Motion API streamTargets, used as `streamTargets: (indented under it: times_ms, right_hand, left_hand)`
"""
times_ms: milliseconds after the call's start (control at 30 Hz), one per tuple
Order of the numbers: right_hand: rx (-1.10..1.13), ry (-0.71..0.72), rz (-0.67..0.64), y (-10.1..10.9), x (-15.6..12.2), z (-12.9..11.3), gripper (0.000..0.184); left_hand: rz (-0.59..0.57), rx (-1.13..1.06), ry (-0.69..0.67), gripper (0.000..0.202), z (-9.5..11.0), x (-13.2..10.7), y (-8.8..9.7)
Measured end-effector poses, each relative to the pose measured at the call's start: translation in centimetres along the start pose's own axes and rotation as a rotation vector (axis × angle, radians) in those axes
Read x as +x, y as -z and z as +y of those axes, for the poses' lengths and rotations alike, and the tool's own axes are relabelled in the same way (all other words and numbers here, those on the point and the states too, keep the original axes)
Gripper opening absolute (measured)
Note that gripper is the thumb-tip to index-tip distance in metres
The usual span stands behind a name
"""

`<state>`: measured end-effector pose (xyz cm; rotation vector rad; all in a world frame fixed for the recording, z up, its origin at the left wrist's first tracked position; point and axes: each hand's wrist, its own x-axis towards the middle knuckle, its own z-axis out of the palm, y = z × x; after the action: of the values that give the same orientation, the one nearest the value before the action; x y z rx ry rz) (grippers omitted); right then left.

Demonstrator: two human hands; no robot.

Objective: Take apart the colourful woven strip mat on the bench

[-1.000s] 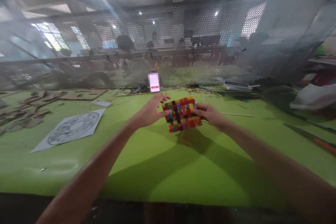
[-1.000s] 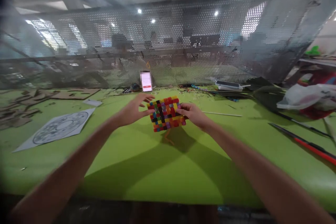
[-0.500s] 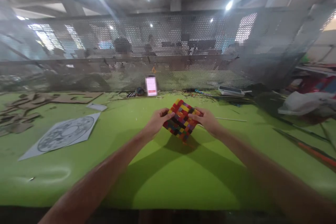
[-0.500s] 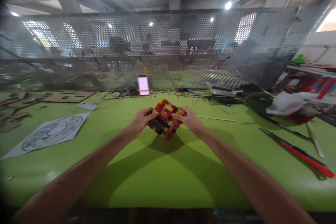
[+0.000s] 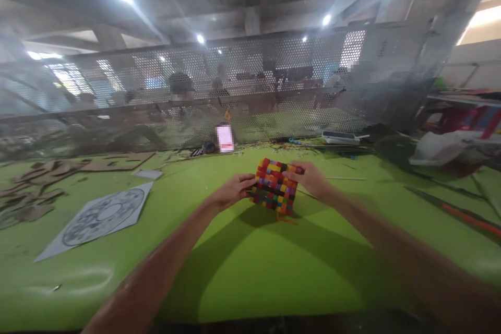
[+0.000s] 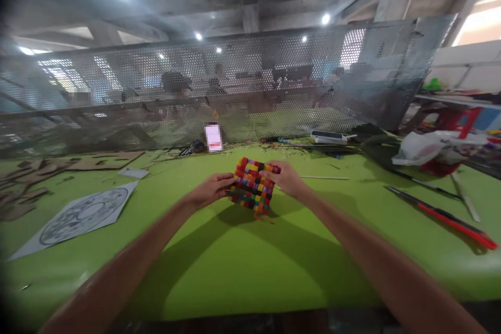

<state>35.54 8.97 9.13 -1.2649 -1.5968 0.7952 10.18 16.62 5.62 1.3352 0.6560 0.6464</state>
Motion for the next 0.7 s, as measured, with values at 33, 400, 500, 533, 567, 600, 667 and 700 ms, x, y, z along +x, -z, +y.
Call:
streamTargets:
  times_ms: [33,400,500,533,567,600,667,700]
  right_hand:
    - [-0.030,0.002,0.020,0.1,0.1,-0.1,0.034]
    - [0.198,-0.066,-0.064,-0.3,-0.9,-0.2,0.061]
    - [0.336,-0.092,-0.078,0.0,-0.5,0.4,0.061]
    - [0.361,-0.107,-0.081,0.0,-0.4,0.6,0.057]
    - [0.367,-0.124,-0.080,0.1,-0.2,0.9,0.052]
    - [0.357,-0.141,-0.075,0.0,-0.1,1.1,0.047]
    - [0.303,-0.158,-0.061,-0.1,0.0,1.2,0.036]
    - [0.273,-0.162,-0.058,-0.3,0.0,1.2,0.031]
  left_hand:
    - [-0.024,0.009,-0.006,0.041,0.2,0.0,0.1]
    - [0.078,0.235,-0.184,0.041,0.5,0.6,0.6]
    - [0.080,0.183,-0.179,0.043,0.7,0.7,0.8]
    - [0.085,0.172,-0.179,0.043,0.8,0.7,0.9]
    - [0.094,0.171,-0.183,0.043,0.9,0.6,1.0]
    - [0.101,0.178,-0.186,0.044,1.0,0.5,1.0]
    - [0.091,0.210,-0.192,0.050,1.2,0.3,1.1]
    - [0.075,0.218,-0.196,0.055,1.3,0.2,1.0]
